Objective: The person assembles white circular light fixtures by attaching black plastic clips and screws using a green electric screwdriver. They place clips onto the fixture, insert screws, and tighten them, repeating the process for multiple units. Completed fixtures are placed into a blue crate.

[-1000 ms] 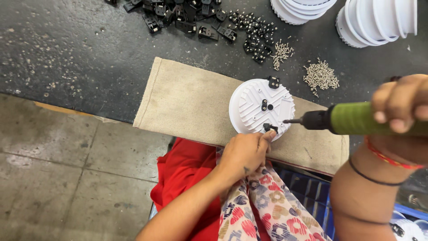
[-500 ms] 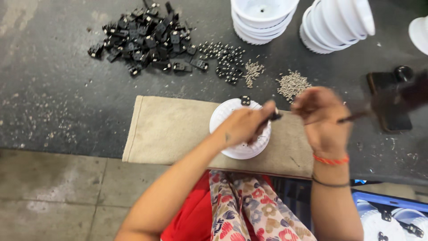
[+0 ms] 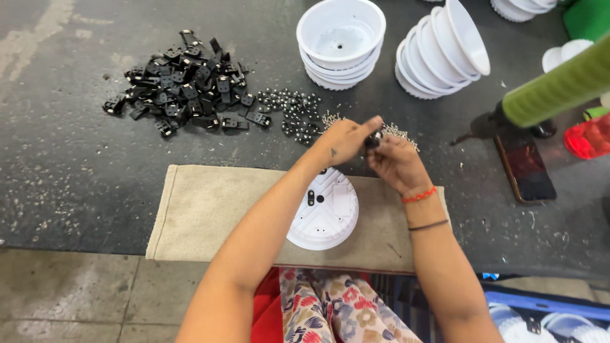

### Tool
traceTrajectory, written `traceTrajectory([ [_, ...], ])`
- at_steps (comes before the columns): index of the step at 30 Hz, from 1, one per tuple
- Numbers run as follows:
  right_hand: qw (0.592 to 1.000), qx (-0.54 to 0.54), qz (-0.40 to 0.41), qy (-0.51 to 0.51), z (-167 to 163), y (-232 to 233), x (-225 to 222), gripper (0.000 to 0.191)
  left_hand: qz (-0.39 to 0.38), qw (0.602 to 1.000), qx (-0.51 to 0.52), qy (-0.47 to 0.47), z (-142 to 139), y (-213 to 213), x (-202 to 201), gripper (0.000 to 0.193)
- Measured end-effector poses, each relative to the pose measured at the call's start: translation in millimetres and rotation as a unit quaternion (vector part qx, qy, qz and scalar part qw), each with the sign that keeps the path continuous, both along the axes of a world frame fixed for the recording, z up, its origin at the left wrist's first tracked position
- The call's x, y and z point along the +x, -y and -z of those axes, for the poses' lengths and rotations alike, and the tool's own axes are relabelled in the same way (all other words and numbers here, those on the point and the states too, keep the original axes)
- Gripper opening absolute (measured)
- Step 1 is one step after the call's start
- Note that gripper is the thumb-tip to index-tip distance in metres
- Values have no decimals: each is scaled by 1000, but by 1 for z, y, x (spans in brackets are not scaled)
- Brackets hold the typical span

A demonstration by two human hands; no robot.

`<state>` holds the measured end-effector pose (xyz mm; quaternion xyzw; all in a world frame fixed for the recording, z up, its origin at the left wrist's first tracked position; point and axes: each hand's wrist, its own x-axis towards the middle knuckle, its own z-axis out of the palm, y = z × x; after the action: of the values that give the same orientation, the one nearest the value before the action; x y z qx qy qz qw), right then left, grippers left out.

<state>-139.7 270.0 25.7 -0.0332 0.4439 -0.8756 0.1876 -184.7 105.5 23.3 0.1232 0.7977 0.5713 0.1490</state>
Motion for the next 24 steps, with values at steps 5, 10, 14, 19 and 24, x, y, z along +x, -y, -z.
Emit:
traceTrajectory([
  [5, 1000, -12, -7, -13, 13, 3, 3, 12, 6, 1000, 12, 9, 9, -1, 3, 79],
  [10, 995, -56, 8, -78, 25, 10, 2, 27, 24, 997, 70, 7, 10, -1, 5, 78],
  [14, 995, -10, 47, -91, 25, 13, 2, 16, 34, 991, 117, 59, 11, 1, 3, 76],
  [19, 983, 63, 97, -140, 17, 10, 2, 11, 68, 986, 135, 75, 13, 0, 0, 70],
  [24, 920, 287, 138, -229, 20, 2, 9, 6, 22, 999, 28, 11, 11, 2, -4, 70],
])
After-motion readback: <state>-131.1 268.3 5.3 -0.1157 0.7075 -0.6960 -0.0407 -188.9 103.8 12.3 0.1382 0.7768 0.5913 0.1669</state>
